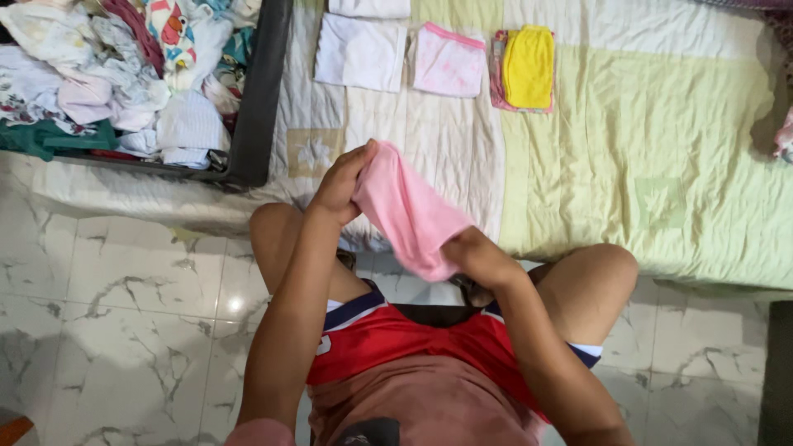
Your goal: The person sits cross-legged on a bed and folds several small garments, including a white shirt, a yellow cloth, and pink items. They smooth each item, fold it into a compact rectangle, and place it on a growing stack on the bed.
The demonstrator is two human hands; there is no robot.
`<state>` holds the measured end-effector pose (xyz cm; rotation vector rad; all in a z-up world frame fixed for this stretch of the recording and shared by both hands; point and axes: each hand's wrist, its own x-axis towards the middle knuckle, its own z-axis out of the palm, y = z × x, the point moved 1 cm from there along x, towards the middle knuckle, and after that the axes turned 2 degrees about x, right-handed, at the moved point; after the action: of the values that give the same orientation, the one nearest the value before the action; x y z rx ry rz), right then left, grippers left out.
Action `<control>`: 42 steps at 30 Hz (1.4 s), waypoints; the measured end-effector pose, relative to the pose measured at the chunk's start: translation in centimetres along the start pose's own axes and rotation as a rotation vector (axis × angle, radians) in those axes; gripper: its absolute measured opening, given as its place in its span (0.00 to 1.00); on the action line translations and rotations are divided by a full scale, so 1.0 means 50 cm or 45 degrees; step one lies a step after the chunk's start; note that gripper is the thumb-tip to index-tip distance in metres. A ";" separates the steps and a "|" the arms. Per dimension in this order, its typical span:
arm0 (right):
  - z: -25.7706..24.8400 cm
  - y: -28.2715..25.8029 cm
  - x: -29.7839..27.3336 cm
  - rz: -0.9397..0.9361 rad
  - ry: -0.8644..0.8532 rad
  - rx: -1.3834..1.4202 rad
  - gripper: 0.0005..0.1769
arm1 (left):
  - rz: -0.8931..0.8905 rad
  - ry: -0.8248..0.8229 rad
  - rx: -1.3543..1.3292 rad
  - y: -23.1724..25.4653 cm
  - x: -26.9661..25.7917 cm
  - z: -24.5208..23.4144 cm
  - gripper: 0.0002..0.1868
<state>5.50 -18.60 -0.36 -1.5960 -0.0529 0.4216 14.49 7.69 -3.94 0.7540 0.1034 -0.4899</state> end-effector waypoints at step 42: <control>-0.008 0.164 0.174 -0.049 0.178 1.053 0.21 | 0.260 -0.222 1.458 -0.138 -0.171 0.286 0.26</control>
<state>11.88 -17.12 -10.37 -0.8023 0.1784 0.2472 2.57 -2.96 4.37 1.8109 -0.4572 -0.3908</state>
